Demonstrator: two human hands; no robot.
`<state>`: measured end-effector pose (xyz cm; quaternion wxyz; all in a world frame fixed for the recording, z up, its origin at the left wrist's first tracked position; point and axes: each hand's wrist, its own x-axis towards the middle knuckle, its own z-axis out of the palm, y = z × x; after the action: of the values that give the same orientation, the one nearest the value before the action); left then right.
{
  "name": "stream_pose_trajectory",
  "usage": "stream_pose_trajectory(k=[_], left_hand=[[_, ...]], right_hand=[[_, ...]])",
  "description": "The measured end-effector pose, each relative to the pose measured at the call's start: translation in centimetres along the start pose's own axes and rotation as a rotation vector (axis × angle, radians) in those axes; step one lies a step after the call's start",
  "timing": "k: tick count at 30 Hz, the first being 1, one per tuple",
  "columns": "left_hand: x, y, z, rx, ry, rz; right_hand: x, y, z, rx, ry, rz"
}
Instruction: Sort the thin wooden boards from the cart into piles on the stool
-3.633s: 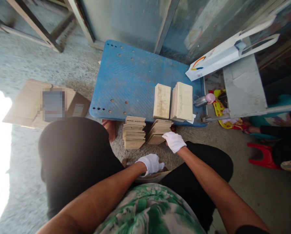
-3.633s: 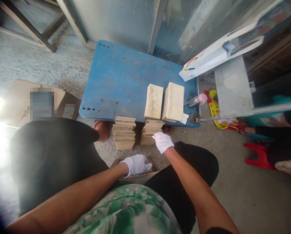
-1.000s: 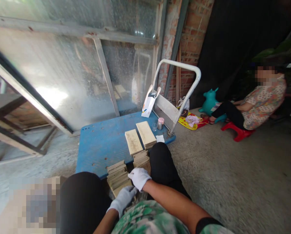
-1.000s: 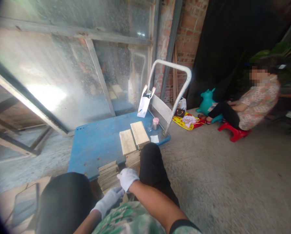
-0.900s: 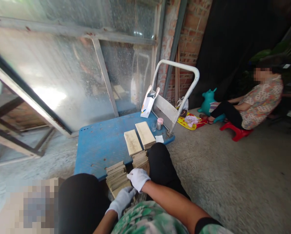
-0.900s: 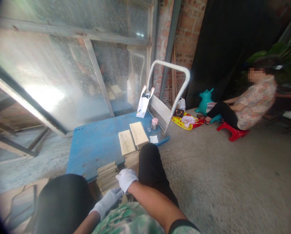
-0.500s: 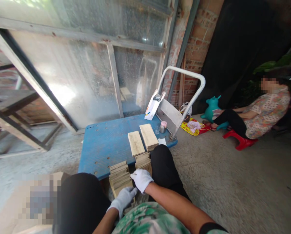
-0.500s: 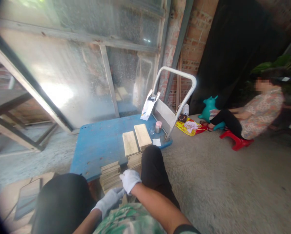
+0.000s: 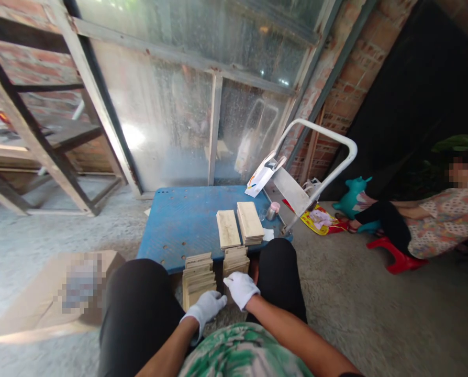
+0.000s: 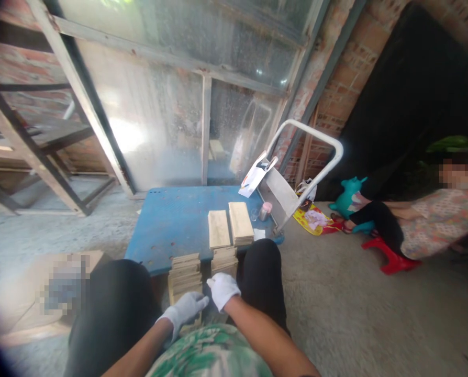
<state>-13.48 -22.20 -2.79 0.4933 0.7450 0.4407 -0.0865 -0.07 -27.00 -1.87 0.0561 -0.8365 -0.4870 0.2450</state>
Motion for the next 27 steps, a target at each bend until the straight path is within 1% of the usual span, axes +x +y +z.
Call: stream_pose_trajectory(k=[7,15,21,27], left_hand=[[0.5,0.9,-0.4,0.113,0.010,0.052],[1.0,1.2,-0.5,0.249,-0.039,0.079],[0.7,1.4,-0.7,0.270,-0.054,0.071],[0.5,1.5,-0.7,0.271,-0.063,0.070]], right_hand=[[-0.3,1.4,-0.2,-0.084,-0.011,0.016],[-0.3,2.2,-0.2,-0.089,-0.014,0.023],[-0.2,2.4,-0.3,-0.079,-0.024,0.005],[-0.4,3.3,-0.1,-0.081,-0.034,-0.001]])
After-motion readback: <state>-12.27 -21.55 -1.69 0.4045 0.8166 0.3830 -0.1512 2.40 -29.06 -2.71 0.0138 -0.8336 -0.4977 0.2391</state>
